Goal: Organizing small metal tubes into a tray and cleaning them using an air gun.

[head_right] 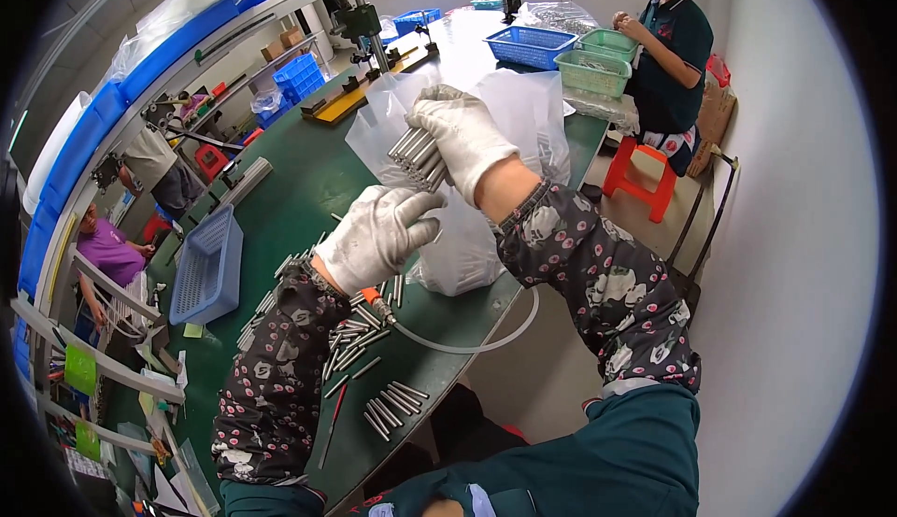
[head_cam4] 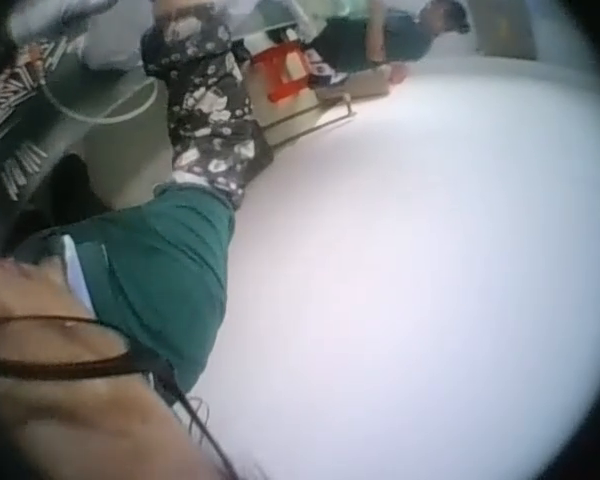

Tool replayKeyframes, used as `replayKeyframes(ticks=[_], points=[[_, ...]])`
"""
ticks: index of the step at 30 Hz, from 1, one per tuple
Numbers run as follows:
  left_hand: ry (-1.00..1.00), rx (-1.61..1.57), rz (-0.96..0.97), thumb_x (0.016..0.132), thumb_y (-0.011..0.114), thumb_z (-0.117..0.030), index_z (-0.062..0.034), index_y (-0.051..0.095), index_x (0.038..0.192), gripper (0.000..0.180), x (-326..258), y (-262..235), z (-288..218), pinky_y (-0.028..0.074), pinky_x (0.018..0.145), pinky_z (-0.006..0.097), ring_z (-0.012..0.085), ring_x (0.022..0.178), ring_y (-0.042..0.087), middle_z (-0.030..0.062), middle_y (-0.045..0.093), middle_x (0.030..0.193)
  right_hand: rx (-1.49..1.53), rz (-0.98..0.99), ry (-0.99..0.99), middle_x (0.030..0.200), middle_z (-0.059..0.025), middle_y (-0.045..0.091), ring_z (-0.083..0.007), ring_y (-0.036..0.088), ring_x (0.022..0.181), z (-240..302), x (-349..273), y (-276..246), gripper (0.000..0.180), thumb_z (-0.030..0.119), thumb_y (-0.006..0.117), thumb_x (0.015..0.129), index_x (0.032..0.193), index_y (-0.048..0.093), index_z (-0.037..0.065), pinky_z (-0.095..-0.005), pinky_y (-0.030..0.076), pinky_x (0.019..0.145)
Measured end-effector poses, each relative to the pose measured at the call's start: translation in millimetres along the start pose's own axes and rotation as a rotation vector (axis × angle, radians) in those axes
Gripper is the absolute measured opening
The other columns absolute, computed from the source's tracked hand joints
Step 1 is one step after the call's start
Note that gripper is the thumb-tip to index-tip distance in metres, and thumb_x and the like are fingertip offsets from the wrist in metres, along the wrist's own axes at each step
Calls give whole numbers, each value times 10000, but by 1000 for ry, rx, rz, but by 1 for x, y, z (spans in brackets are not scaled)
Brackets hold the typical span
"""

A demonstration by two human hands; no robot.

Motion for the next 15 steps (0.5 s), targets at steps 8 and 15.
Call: replayKeyframes(ticks=[8, 15], points=[[-88, 76, 250, 791, 599, -193, -126, 603, 970, 191, -21, -17, -4, 470, 737, 338, 176, 865, 578, 9, 575, 990, -211, 187, -64, 753, -68, 601, -178, 588, 612, -27, 12, 29, 70, 90, 600, 811, 859, 596, 40, -306, 496, 577], [-37, 152, 493, 771, 598, -182, -125, 570, 1012, 249, -22, -22, -3, 445, 733, 322, 222, 759, 590, 52, 566, 860, -1192, 120, -261, 707, -148, 627, -215, 638, 661, -27, 15, 1, 145, 148, 547, 767, 839, 622, 47, -300, 508, 638]])
Point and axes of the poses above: each hand's wrist, its own x-axis towards the middle knuckle, its own y-axis out of the palm, z = x × y, the point moved 2 cm from there along x, towards the middle knuckle
